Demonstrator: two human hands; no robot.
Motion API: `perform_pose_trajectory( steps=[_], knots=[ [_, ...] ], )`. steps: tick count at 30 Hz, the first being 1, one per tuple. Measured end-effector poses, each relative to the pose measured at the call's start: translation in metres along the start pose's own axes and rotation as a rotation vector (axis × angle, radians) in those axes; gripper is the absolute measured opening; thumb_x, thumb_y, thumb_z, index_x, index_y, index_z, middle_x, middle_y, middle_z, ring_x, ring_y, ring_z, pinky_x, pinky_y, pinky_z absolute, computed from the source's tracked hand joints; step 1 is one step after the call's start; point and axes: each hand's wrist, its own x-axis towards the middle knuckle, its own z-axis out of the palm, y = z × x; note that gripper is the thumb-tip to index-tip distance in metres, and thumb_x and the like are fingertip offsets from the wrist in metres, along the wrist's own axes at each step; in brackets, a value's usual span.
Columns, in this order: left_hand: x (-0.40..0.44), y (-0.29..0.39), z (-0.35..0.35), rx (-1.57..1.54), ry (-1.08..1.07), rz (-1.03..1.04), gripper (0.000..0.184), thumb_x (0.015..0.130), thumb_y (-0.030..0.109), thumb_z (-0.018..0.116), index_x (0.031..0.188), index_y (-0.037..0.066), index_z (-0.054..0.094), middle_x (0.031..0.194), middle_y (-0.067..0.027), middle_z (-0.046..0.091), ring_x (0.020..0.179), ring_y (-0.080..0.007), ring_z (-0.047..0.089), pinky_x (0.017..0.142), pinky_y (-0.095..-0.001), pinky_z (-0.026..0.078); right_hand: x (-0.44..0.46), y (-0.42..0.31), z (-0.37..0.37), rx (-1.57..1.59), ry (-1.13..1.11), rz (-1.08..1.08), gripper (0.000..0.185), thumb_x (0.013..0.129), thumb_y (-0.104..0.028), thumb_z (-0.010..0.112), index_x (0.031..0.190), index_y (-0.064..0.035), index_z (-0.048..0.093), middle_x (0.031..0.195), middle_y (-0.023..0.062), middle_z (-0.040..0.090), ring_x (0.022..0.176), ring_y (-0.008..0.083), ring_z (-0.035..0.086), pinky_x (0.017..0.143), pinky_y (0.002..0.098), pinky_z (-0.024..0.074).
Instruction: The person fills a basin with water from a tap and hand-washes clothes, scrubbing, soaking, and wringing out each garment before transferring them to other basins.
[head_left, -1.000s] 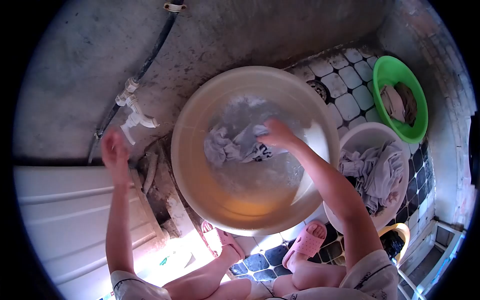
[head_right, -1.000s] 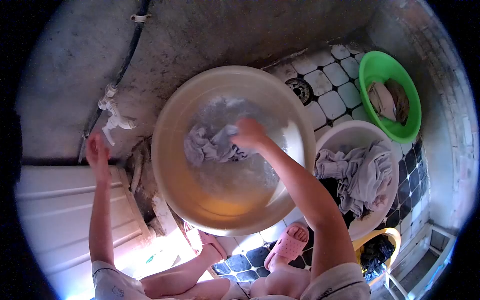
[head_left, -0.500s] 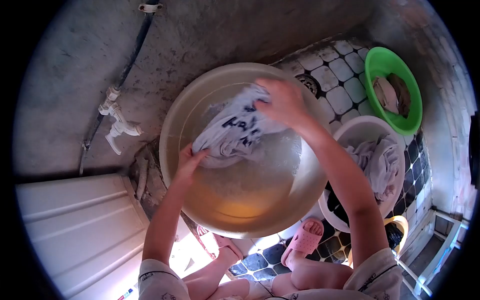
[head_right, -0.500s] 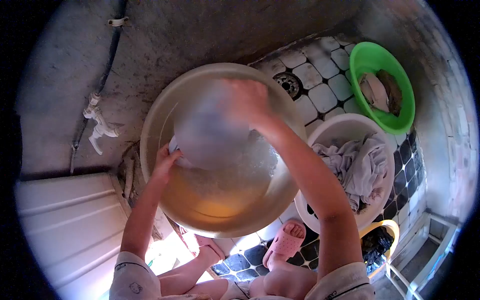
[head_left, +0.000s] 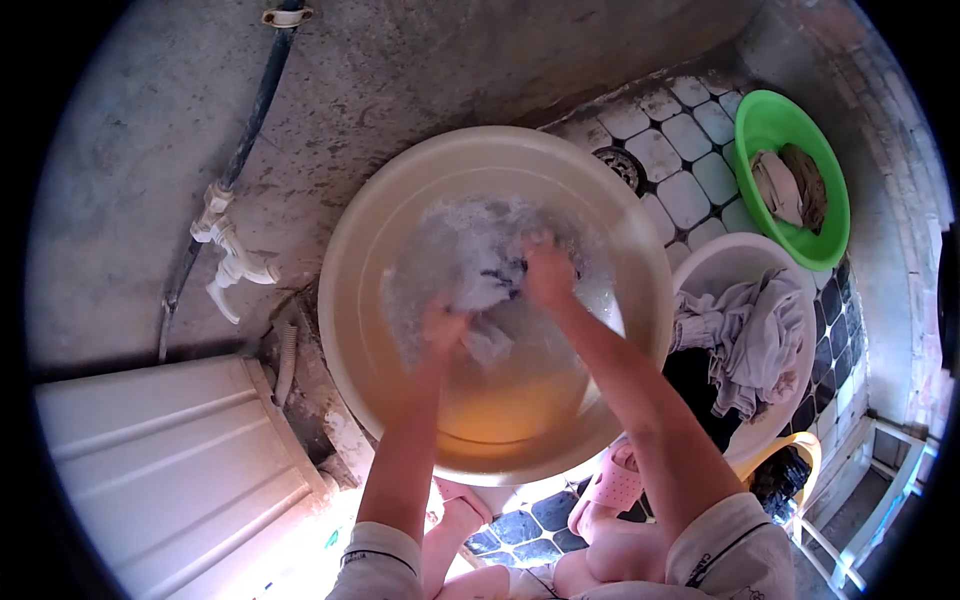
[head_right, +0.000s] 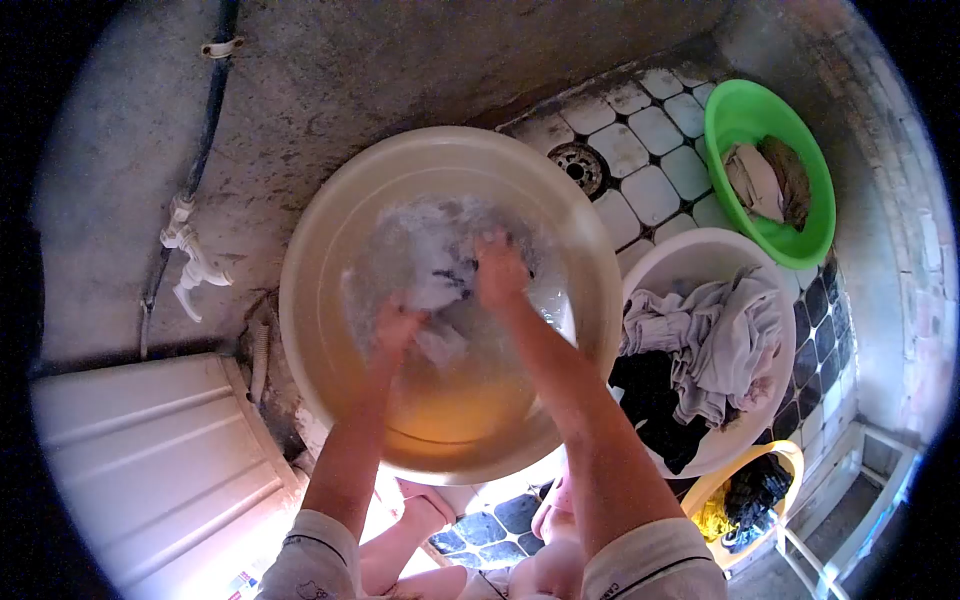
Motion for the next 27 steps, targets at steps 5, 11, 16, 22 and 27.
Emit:
perform_pose_trajectory(
  steps=[5, 11, 16, 22, 27],
  knots=[
    [0.019, -0.017, -0.009, -1.443, -0.475, 0.059, 0.048, 0.079, 0.042, 0.051, 0.114, 0.01, 0.048, 0.11, -0.0042, 0.055, 0.096, -0.0218, 0.053, 0.083, -0.0347, 0.044, -0.059, -0.094, -0.057, 0.476, 0.246, -0.201, 0.041, 0.055, -0.018, 0.07, 0.093, -0.0083, 0.058, 0.125, 0.0116, 0.04, 0.1, 0.0344, 0.044, 0.084, 0.0412, 0.0407],
    [-0.061, 0.069, 0.016, -1.414, 0.002, 0.29, 0.047, 0.083, 0.042, 0.046, 0.115, 0.006, 0.046, 0.109, -0.0051, 0.053, 0.092, -0.0229, 0.055, 0.077, -0.0335, 0.047, -0.072, -0.128, -0.105, 0.434, 0.592, -0.496, 0.03, 0.056, -0.027, 0.07, 0.075, -0.0068, 0.057, 0.103, 0.0091, 0.053, 0.088, 0.0285, 0.05, 0.068, 0.0368, 0.0442],
    [-0.033, 0.06, 0.001, -1.177, -0.069, 0.06, 0.047, 0.084, 0.039, 0.047, 0.118, 0.005, 0.043, 0.109, -0.0076, 0.052, 0.093, -0.024, 0.055, 0.078, -0.0327, 0.046, -0.025, -0.109, -0.114, 0.694, 0.617, -0.446, 0.029, 0.066, -0.033, 0.066, 0.066, -0.0051, 0.059, 0.061, 0.0105, 0.057, 0.052, 0.0286, 0.054, 0.05, 0.0376, 0.0455],
    [-0.014, 0.015, -0.02, -0.091, 0.345, 0.116, 0.056, 0.079, 0.03, 0.058, 0.126, 0.007, 0.038, 0.113, -0.0179, 0.05, 0.1, -0.0305, 0.052, 0.085, -0.0355, 0.041, 0.005, -0.031, -0.055, 0.166, 0.291, -0.034, 0.037, 0.08, -0.037, 0.051, 0.102, -0.0071, 0.057, 0.11, 0.0149, 0.052, 0.103, 0.033, 0.048, 0.075, 0.0481, 0.0441],
    [0.026, -0.069, -0.007, 0.019, 0.209, 0.15, 0.056, 0.078, 0.031, 0.059, 0.126, 0.01, 0.038, 0.122, -0.0137, 0.044, 0.11, -0.0308, 0.044, 0.091, -0.0422, 0.036, -0.016, -0.021, 0.003, -0.394, -0.163, -0.539, 0.05, 0.082, -0.028, 0.049, 0.129, -0.0145, 0.037, 0.135, 0.012, 0.031, 0.12, 0.0374, 0.028, 0.086, 0.0643, 0.0275]
  ],
)
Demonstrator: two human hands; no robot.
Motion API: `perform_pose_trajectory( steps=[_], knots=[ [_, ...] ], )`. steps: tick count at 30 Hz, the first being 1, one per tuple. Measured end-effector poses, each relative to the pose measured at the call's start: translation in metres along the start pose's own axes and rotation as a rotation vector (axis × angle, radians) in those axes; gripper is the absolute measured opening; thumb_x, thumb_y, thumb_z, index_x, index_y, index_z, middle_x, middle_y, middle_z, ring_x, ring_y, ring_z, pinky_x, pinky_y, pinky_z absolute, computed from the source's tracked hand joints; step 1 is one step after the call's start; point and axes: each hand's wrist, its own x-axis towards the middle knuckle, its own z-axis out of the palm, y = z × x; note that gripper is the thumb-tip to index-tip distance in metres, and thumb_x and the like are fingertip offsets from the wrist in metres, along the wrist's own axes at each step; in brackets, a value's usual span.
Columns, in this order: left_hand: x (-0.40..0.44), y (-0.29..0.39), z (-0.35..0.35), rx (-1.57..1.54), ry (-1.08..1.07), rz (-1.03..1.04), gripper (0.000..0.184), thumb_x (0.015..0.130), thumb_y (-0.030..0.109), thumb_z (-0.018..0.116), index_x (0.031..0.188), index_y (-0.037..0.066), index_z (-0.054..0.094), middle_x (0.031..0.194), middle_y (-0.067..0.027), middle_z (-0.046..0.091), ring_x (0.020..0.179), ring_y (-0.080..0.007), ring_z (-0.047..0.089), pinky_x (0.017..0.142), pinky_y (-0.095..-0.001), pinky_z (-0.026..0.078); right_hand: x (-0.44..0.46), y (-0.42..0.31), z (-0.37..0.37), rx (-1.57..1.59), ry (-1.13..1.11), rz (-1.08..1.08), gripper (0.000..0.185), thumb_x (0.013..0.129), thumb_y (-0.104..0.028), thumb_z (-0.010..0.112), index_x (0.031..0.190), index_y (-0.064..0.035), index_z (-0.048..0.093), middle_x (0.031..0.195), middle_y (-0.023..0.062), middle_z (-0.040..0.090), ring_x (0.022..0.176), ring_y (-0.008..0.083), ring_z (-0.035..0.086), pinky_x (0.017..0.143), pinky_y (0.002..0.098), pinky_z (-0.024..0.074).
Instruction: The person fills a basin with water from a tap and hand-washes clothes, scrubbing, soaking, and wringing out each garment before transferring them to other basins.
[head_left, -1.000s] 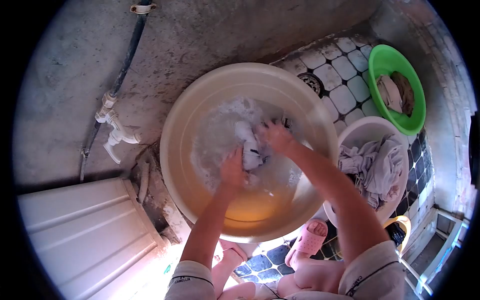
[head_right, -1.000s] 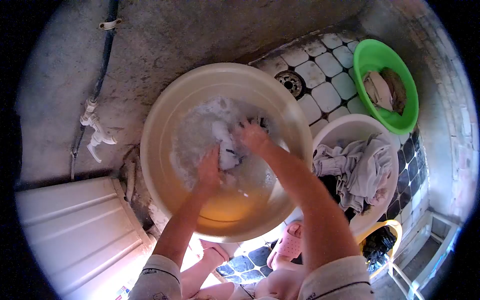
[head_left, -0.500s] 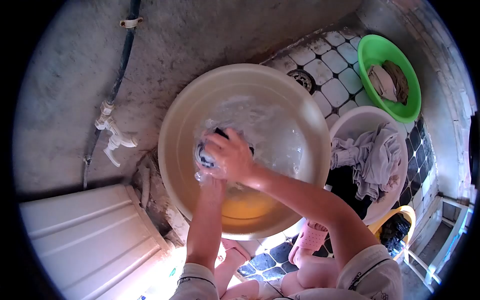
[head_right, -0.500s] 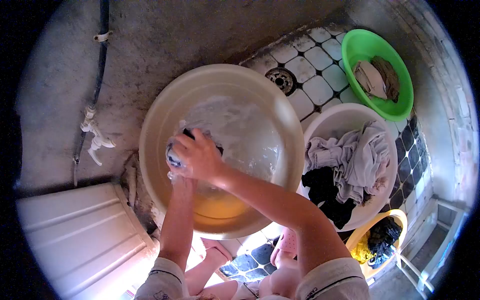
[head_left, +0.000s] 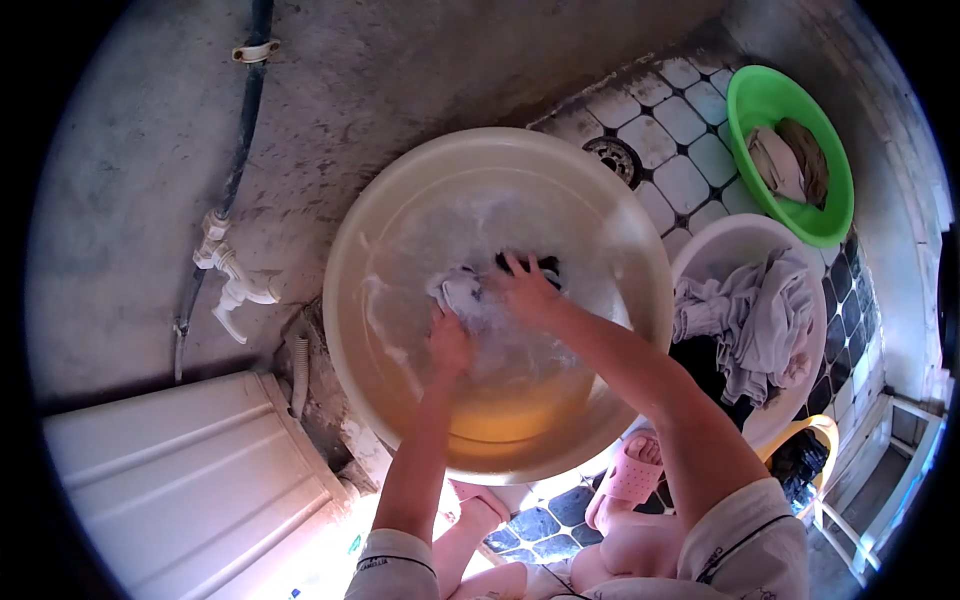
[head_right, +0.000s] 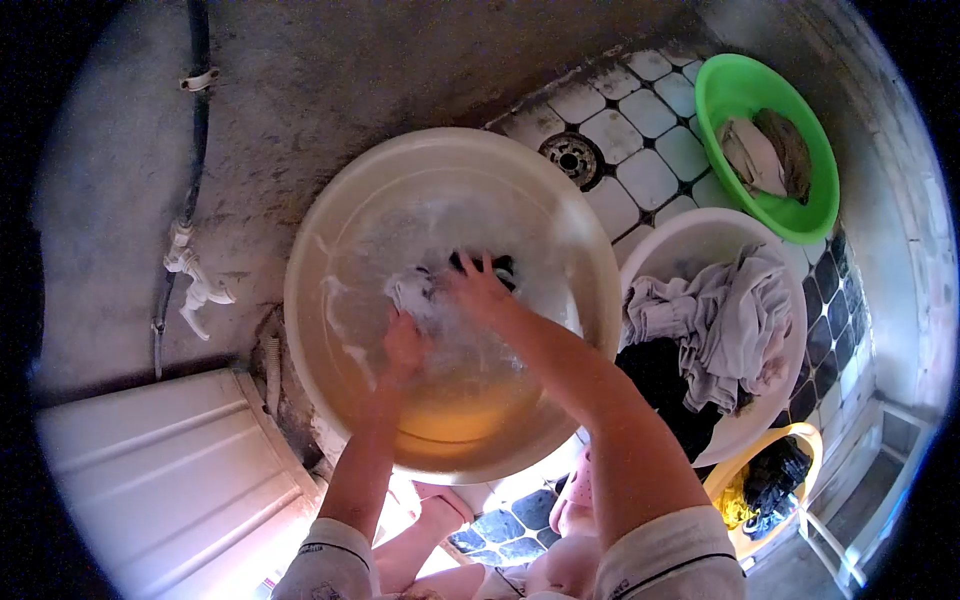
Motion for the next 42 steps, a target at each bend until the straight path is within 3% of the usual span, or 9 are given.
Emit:
perform_pose_trajectory(
  steps=[4, 8, 14, 20, 23, 27, 33, 36, 42],
  knots=[
    [0.001, 0.01, -0.016, -0.753, -0.232, -0.412, 0.057, 0.078, 0.039, 0.057, 0.126, 0.014, 0.039, 0.127, -0.0095, 0.041, 0.115, -0.0297, 0.04, 0.093, -0.0474, 0.034, 0.017, 0.014, 0.019, 0.569, 0.185, 0.679, 0.049, 0.07, -0.02, 0.06, 0.117, -0.0132, 0.05, 0.131, 0.0106, 0.036, 0.115, 0.0384, 0.036, 0.09, 0.0513, 0.0341],
    [-0.056, 0.103, -0.004, -1.315, -0.225, -0.634, 0.056, 0.077, 0.049, 0.053, 0.12, 0.014, 0.045, 0.115, -0.0081, 0.052, 0.106, -0.0277, 0.048, 0.09, -0.0473, 0.037, 0.004, -0.021, -0.038, 0.82, 0.448, 0.568, 0.048, 0.058, -0.018, 0.067, 0.104, -0.0104, 0.054, 0.122, 0.0121, 0.042, 0.106, 0.0372, 0.042, 0.086, 0.0416, 0.0389],
    [-0.066, 0.139, -0.008, -1.389, -0.518, -0.179, 0.045, 0.083, 0.045, 0.045, 0.104, 0.007, 0.055, 0.099, -0.0111, 0.059, 0.088, -0.0253, 0.057, 0.081, -0.0399, 0.045, -0.08, -0.085, -0.128, 0.71, 0.581, -0.045, 0.039, 0.06, -0.022, 0.072, 0.087, -0.004, 0.05, 0.119, 0.0137, 0.041, 0.093, 0.0335, 0.044, 0.076, 0.0395, 0.0398],
    [-0.075, 0.166, -0.011, -1.299, -0.398, -0.371, 0.039, 0.084, 0.038, 0.048, 0.106, 0.007, 0.055, 0.098, -0.0102, 0.06, 0.09, -0.0225, 0.058, 0.081, -0.0362, 0.047, -0.072, -0.046, -0.158, 1.42, 1.004, 0.475, 0.037, 0.069, -0.026, 0.07, 0.088, -0.0021, 0.05, 0.108, 0.0122, 0.049, 0.085, 0.0222, 0.05, 0.076, 0.0327, 0.0404],
    [-0.103, 0.196, -0.013, -1.179, -0.525, -0.321, 0.066, 0.08, 0.058, 0.043, 0.12, 0.006, 0.044, 0.117, -0.0099, 0.05, 0.109, -0.0228, 0.048, 0.091, -0.038, 0.041, -0.044, -0.022, -0.143, 1.115, 1.358, 0.684, 0.036, 0.072, -0.027, 0.068, 0.092, -0.001, 0.053, 0.1, 0.0078, 0.054, 0.079, 0.0164, 0.053, 0.073, 0.0275, 0.0413],
    [-0.113, 0.171, -0.022, -0.803, -0.635, -0.29, 0.082, 0.071, 0.06, 0.054, 0.13, 0.007, 0.03, 0.128, -0.0101, 0.041, 0.12, -0.0263, 0.038, 0.1, -0.0437, 0.031, -0.062, -0.015, -0.164, 2.137, 0.304, 0.317, 0.028, 0.074, -0.032, 0.064, 0.08, -0.0044, 0.065, 0.085, 0.0114, 0.063, 0.073, 0.0126, 0.055, 0.068, 0.0307, 0.0437],
    [-0.143, 0.203, -0.016, -1.257, -0.522, -0.448, 0.073, 0.067, 0.021, 0.075, 0.125, 0.006, 0.034, 0.115, -0.0105, 0.049, 0.105, -0.0233, 0.05, 0.092, -0.0369, 0.041, -0.023, -0.022, -0.137, 1.498, 0.833, 0.466, 0.035, 0.079, -0.026, 0.058, 0.052, -0.0024, 0.058, 0.045, 0.0018, 0.052, 0.043, 0.0146, 0.05, 0.044, 0.037, 0.0369],
    [-0.123, 0.187, -0.012, -0.867, -0.424, -0.43, 0.065, 0.069, 0.016, 0.073, 0.122, 0.004, 0.038, 0.107, -0.0085, 0.053, 0.094, -0.0196, 0.055, 0.081, -0.0325, 0.046, -0.017, -0.026, -0.144, 1.076, 0.986, 0.428, 0.039, 0.081, -0.023, 0.054, 0.049, -0.0008, 0.056, 0.043, 0.0032, 0.051, 0.041, 0.0185, 0.051, 0.046, 0.0389, 0.0396],
    [-0.103, 0.167, -0.03, -0.731, -0.347, -0.328, 0.047, 0.068, 0.021, 0.065, 0.107, 0.002, 0.046, 0.088, -0.0071, 0.055, 0.073, -0.0184, 0.057, 0.061, -0.0329, 0.049, -0.039, -0.01, -0.15, 1.21, 0.426, 0.334, 0.028, 0.081, -0.033, 0.054, 0.088, -0.0082, 0.062, 0.087, 0.0156, 0.062, 0.084, 0.0262, 0.059, 0.074, 0.0341, 0.0475]
  ],
)
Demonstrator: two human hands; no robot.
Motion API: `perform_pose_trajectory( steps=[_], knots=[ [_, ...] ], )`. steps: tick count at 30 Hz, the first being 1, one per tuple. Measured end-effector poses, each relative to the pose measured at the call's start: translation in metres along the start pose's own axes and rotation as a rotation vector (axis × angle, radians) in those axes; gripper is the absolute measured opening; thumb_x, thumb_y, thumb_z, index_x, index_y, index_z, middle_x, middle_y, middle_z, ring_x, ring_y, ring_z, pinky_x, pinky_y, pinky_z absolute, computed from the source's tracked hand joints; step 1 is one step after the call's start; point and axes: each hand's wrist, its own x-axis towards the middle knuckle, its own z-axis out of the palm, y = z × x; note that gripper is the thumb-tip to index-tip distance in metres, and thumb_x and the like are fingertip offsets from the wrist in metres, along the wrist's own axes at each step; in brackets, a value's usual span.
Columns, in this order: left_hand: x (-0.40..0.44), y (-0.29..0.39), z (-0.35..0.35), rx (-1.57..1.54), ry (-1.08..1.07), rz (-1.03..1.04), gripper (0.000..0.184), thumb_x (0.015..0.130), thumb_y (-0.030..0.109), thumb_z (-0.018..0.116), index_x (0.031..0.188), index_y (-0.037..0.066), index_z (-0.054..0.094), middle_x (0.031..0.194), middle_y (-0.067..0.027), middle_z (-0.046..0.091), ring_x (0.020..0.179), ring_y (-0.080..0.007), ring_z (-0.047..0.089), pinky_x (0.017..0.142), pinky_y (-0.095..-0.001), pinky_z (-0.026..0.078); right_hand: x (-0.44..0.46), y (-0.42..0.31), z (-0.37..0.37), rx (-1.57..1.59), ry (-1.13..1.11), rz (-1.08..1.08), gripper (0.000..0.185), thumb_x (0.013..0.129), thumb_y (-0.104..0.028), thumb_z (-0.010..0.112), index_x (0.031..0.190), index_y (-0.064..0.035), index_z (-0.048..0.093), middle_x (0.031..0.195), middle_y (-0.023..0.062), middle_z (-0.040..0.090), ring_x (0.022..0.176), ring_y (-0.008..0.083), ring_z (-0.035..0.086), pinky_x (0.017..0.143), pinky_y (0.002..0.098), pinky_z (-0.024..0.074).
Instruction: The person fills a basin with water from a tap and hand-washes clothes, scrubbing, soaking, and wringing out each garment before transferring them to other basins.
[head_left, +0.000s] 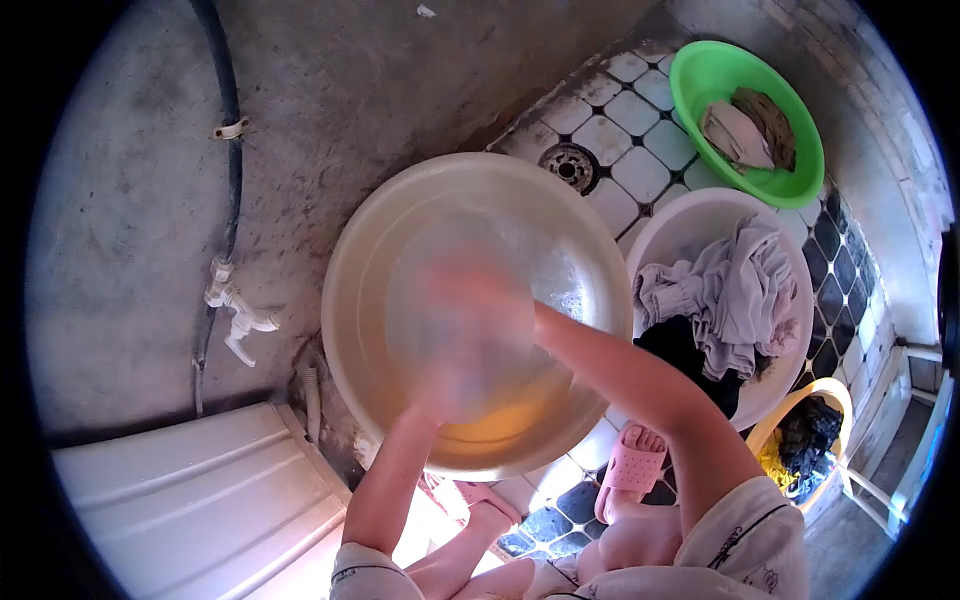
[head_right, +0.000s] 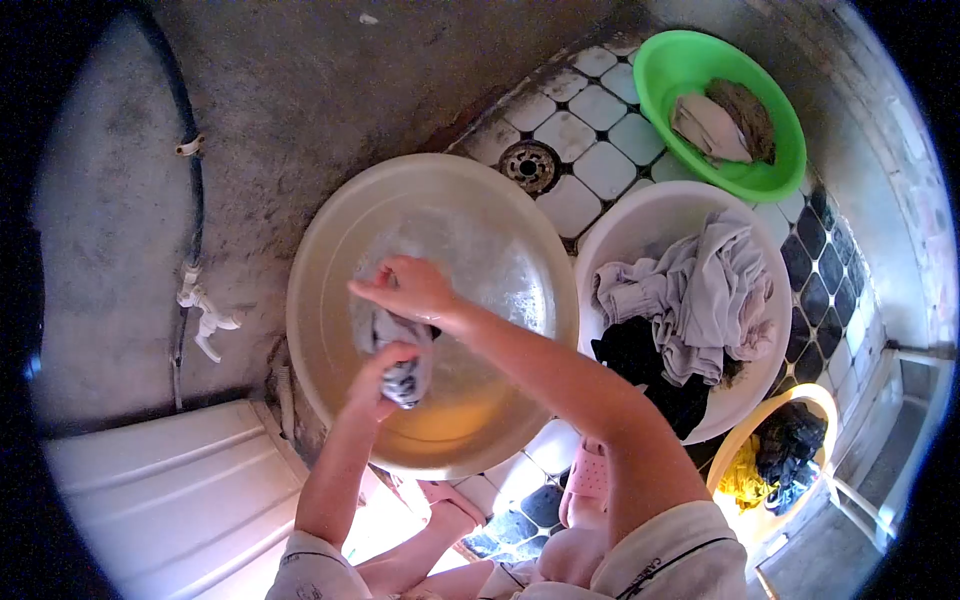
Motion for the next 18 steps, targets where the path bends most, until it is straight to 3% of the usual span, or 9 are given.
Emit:
perform_pose_trajectory(
  steps=[1, 5, 6, 7, 9, 11, 15, 16, 18],
  knots=[
    [-0.003, 0.003, -0.005, -0.13, 0.019, -0.03, 0.047, 0.068, 0.024, 0.064, 0.106, 0.001, 0.046, 0.086, -0.0075, 0.054, 0.071, -0.0191, 0.057, 0.06, -0.0331, 0.049, -0.01, -0.003, -0.008, 0.341, -0.097, 0.017, 0.029, 0.08, -0.032, 0.056, 0.098, -0.0098, 0.058, 0.096, 0.0145, 0.058, 0.092, 0.0248, 0.055, 0.078, 0.0341, 0.046],
    [-0.02, 0.025, 0.017, -0.694, -0.811, -0.145, 0.074, 0.066, 0.044, 0.063, 0.115, -0.003, 0.035, 0.084, -0.012, 0.045, 0.063, -0.0219, 0.053, 0.05, -0.0306, 0.047, -0.036, -0.018, -0.021, 1.363, -0.453, 0.075, 0.058, 0.076, -0.026, 0.065, 0.125, -0.0137, 0.038, 0.12, 0.0104, 0.047, 0.113, 0.0213, 0.043, 0.09, 0.0347, 0.0425],
    [-0.024, 0.019, 0.022, -0.709, -0.745, -0.126, 0.077, 0.066, 0.045, 0.063, 0.117, -0.003, 0.033, 0.085, -0.0125, 0.045, 0.062, -0.0218, 0.052, 0.049, -0.0305, 0.047, -0.038, -0.021, -0.02, 1.544, -0.536, 0.094, 0.066, 0.074, -0.024, 0.067, 0.129, -0.0142, 0.033, 0.122, 0.0093, 0.045, 0.115, 0.021, 0.04, 0.091, 0.0349, 0.0423],
    [-0.033, 0.011, 0.03, -0.719, -0.677, -0.104, 0.08, 0.066, 0.046, 0.063, 0.119, -0.004, 0.031, 0.086, -0.0129, 0.044, 0.062, -0.0217, 0.051, 0.049, -0.0305, 0.046, -0.037, -0.027, -0.02, 1.557, -0.529, 0.101, 0.054, 0.071, -0.02, 0.069, 0.118, -0.0104, 0.046, 0.107, 0.0084, 0.053, 0.103, 0.0203, 0.049, 0.084, 0.0329, 0.0456],
    [-0.046, 0.008, 0.034, -0.727, -0.715, -0.154, 0.083, 0.067, 0.046, 0.064, 0.122, -0.004, 0.028, 0.095, -0.0156, 0.045, 0.063, -0.0227, 0.051, 0.051, -0.0311, 0.045, -0.036, -0.032, -0.026, 1.325, -0.518, 0.111, 0.037, 0.069, -0.014, 0.067, 0.103, -0.0081, 0.054, 0.098, 0.0073, 0.055, 0.093, 0.0187, 0.052, 0.08, 0.0286, 0.0443],
    [-0.061, 0.011, 0.027, -0.51, -0.508, -0.204, 0.082, 0.067, 0.043, 0.066, 0.123, -0.003, 0.027, 0.101, -0.0169, 0.045, 0.064, -0.0234, 0.051, 0.054, -0.031, 0.047, -0.04, -0.044, -0.035, 1.175, -0.449, 0.196, 0.018, 0.065, -0.009, 0.065, 0.082, -0.0049, 0.058, 0.085, 0.0066, 0.055, 0.08, 0.0163, 0.053, 0.074, 0.0254, 0.0428],
    [-0.069, 0.034, 0.021, 0.062, -0.348, -0.235, 0.059, 0.068, 0.027, 0.07, 0.113, 0.0, 0.043, 0.092, -0.0102, 0.054, 0.067, -0.0166, 0.055, 0.056, -0.0274, 0.048, -0.046, -0.042, -0.019, 0.759, -0.173, -0.028, 0.02, 0.059, -0.016, 0.068, 0.071, -0.0018, 0.061, 0.07, 0.0065, 0.058, 0.068, 0.0155, 0.054, 0.062, 0.0276, 0.0436],
    [-0.065, 0.036, 0.02, 0.229, -0.316, -0.243, 0.052, 0.068, 0.023, 0.07, 0.109, 0.0, 0.047, 0.088, -0.0078, 0.056, 0.068, -0.0147, 0.056, 0.055, -0.0269, 0.048, -0.043, -0.038, -0.011, 0.514, -0.075, -0.202, 0.021, 0.058, -0.018, 0.067, 0.07, -0.0015, 0.062, 0.063, 0.0104, 0.057, 0.063, 0.0177, 0.055, 0.061, 0.0298, 0.0447],
    [-0.045, 0.026, 0.014, 0.281, -0.206, -0.273, 0.038, 0.069, 0.016, 0.068, 0.101, 0.002, 0.052, 0.082, -0.005, 0.057, 0.07, -0.0126, 0.057, 0.055, -0.0261, 0.048, -0.04, -0.035, 0.004, 0.222, 0.007, -0.168, 0.021, 0.06, -0.022, 0.062, 0.068, -0.0022, 0.062, 0.065, 0.0178, 0.058, 0.065, 0.0283, 0.059, 0.064, 0.0382, 0.0464]
  ],
)
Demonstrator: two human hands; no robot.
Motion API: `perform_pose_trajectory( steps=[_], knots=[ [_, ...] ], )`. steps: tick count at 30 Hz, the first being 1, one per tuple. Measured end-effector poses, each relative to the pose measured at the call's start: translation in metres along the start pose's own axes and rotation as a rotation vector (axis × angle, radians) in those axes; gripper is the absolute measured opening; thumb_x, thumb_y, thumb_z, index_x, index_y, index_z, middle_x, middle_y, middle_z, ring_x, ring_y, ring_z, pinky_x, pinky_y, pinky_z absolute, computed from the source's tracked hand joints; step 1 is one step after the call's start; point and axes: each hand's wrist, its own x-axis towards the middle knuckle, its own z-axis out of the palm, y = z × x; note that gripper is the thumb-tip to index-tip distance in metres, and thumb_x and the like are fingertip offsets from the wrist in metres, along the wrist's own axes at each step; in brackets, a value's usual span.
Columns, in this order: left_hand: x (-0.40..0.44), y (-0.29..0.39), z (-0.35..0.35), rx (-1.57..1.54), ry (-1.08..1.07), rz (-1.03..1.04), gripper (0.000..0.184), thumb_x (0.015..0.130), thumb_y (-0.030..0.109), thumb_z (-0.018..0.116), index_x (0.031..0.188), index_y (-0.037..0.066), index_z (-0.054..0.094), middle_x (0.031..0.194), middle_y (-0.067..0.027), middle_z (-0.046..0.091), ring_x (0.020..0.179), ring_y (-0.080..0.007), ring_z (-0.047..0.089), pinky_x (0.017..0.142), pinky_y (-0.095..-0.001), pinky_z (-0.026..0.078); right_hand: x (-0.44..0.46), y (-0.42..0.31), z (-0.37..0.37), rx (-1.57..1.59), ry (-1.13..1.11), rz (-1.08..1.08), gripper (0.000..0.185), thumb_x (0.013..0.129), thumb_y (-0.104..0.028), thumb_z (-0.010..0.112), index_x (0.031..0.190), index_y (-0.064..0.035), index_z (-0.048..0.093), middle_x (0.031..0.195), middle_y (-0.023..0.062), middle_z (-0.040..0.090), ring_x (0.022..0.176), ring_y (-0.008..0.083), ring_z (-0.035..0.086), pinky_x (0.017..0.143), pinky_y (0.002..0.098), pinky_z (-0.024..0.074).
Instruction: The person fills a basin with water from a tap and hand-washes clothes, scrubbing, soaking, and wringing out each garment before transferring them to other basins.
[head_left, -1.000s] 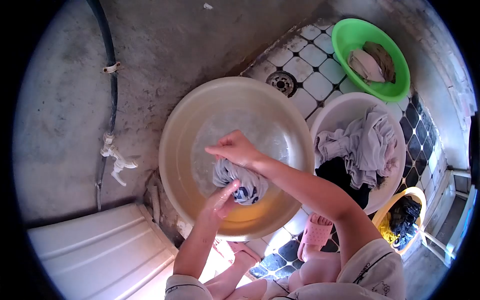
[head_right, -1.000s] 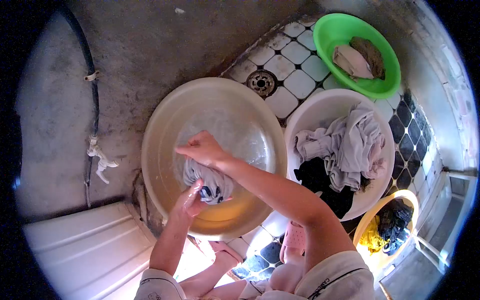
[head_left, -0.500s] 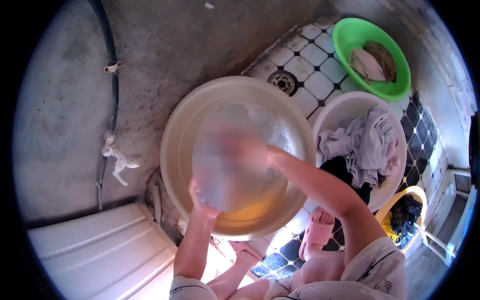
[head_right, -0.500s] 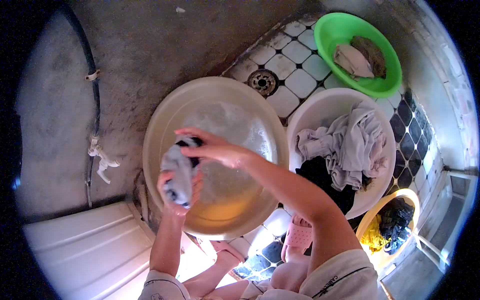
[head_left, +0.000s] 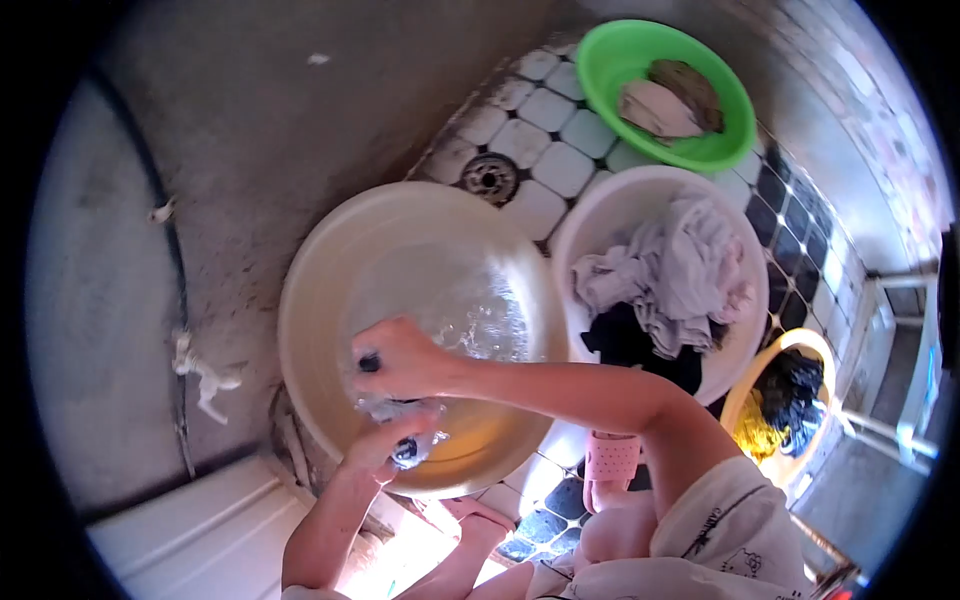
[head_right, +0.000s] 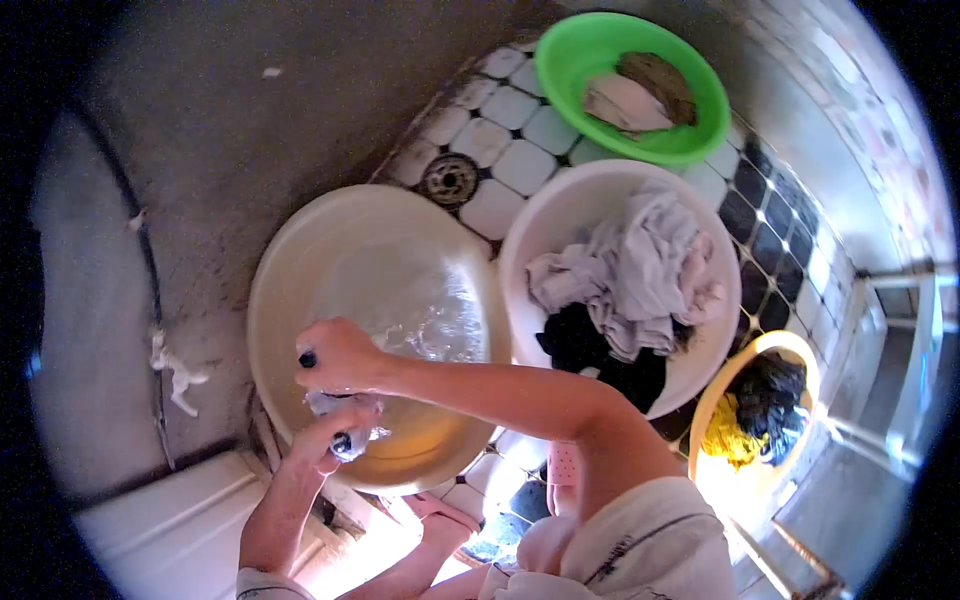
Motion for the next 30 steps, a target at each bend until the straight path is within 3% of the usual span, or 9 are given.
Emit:
perform_pose_trajectory(
  steps=[7, 12, 14, 17, 18, 22, 26, 28, 30],
  knots=[
    [0.081, -0.053, -0.001, 0.231, 0.444, 0.19, 0.055, 0.062, 0.008, 0.073, 0.11, -0.002, 0.047, 0.096, -0.0078, 0.056, 0.079, -0.0118, 0.056, 0.06, -0.0242, 0.046, -0.004, 0.088, 0.033, -0.5, 0.096, 0.092, 0.021, 0.067, -0.022, 0.059, 0.075, -0.0022, 0.06, 0.07, 0.0215, 0.058, 0.068, 0.0383, 0.057, 0.064, 0.0437, 0.0472],
    [0.099, -0.011, 0.061, 0.322, 0.236, 0.411, 0.06, 0.062, 0.007, 0.073, 0.114, -0.003, 0.044, 0.101, -0.0094, 0.054, 0.086, -0.0129, 0.054, 0.07, -0.0261, 0.045, -0.006, 0.066, -0.038, -0.479, 0.188, 0.187, 0.016, 0.067, -0.02, 0.058, 0.069, -0.0045, 0.06, 0.069, 0.0178, 0.059, 0.066, 0.0347, 0.057, 0.064, 0.0434, 0.0458],
    [0.097, 0.023, 0.107, 0.343, 0.15, 0.809, 0.066, 0.063, 0.008, 0.074, 0.118, -0.001, 0.039, 0.11, -0.0108, 0.05, 0.095, -0.0138, 0.049, 0.078, -0.028, 0.043, -0.019, 0.02, -0.093, -0.475, 0.54, -0.052, 0.012, 0.067, -0.017, 0.058, 0.066, -0.0054, 0.059, 0.067, 0.0161, 0.059, 0.065, 0.0329, 0.057, 0.061, 0.0406, 0.0462],
    [0.078, 0.066, 0.15, 0.464, 0.106, 0.892, 0.063, 0.066, 0.011, 0.072, 0.119, 0.005, 0.038, 0.114, -0.0083, 0.046, 0.099, -0.0152, 0.046, 0.082, -0.0291, 0.039, -0.037, -0.025, -0.194, -0.417, 0.842, -0.133, 0.011, 0.071, -0.016, 0.063, 0.072, -0.0057, 0.059, 0.066, 0.0069, 0.058, 0.061, 0.0129, 0.056, 0.056, 0.0282, 0.0447],
    [0.073, 0.076, 0.156, 0.457, 0.086, 0.877, 0.06, 0.068, 0.012, 0.071, 0.118, 0.006, 0.039, 0.113, -0.0075, 0.046, 0.099, -0.0155, 0.046, 0.081, -0.0292, 0.039, -0.044, -0.044, -0.22, -0.279, 0.966, -0.187, 0.015, 0.075, -0.019, 0.065, 0.071, -0.0054, 0.059, 0.067, 0.0026, 0.058, 0.063, 0.0076, 0.053, 0.055, 0.0243, 0.0438],
    [0.075, 0.065, 0.136, 0.479, 0.125, 0.837, 0.049, 0.072, 0.012, 0.068, 0.113, 0.009, 0.041, 0.11, -0.0056, 0.048, 0.097, -0.0155, 0.047, 0.078, -0.0295, 0.039, -0.083, -0.039, -0.32, -0.807, 1.192, -0.316, 0.074, 0.067, -0.041, 0.071, 0.118, 0.004, 0.04, 0.107, 0.0205, 0.051, 0.098, 0.03, 0.05, 0.084, 0.0362, 0.0399],
    [0.077, 0.029, 0.092, 0.572, 0.221, 0.725, 0.042, 0.072, 0.01, 0.067, 0.107, 0.008, 0.044, 0.106, -0.0045, 0.05, 0.089, -0.014, 0.05, 0.071, -0.0289, 0.041, -0.16, 0.021, -0.281, -1.028, 0.888, 0.379, 0.081, 0.066, -0.038, 0.071, 0.124, 0.0051, 0.034, 0.116, 0.0247, 0.044, 0.113, 0.037, 0.039, 0.095, 0.0414, 0.032],
    [0.073, 0.015, 0.08, 0.619, 0.279, 0.669, 0.037, 0.073, 0.011, 0.066, 0.104, 0.009, 0.046, 0.103, -0.0036, 0.052, 0.084, -0.0136, 0.052, 0.068, -0.0284, 0.042, -0.201, 0.084, -0.227, -1.572, 0.683, 0.59, 0.069, 0.067, -0.026, 0.071, 0.12, 0.0052, 0.039, 0.114, 0.0237, 0.046, 0.108, 0.0371, 0.044, 0.094, 0.0399, 0.0344],
    [0.073, 0.002, 0.062, 0.658, 0.183, 0.589, 0.036, 0.073, 0.012, 0.066, 0.103, 0.008, 0.047, 0.102, -0.0033, 0.052, 0.082, -0.0138, 0.053, 0.066, -0.0285, 0.043, -0.207, 0.084, -0.222, -1.349, 0.471, 0.743, 0.059, 0.066, -0.018, 0.07, 0.114, 0.0052, 0.045, 0.11, 0.0207, 0.049, 0.1, 0.0312, 0.05, 0.088, 0.0358, 0.0388]
  ],
)
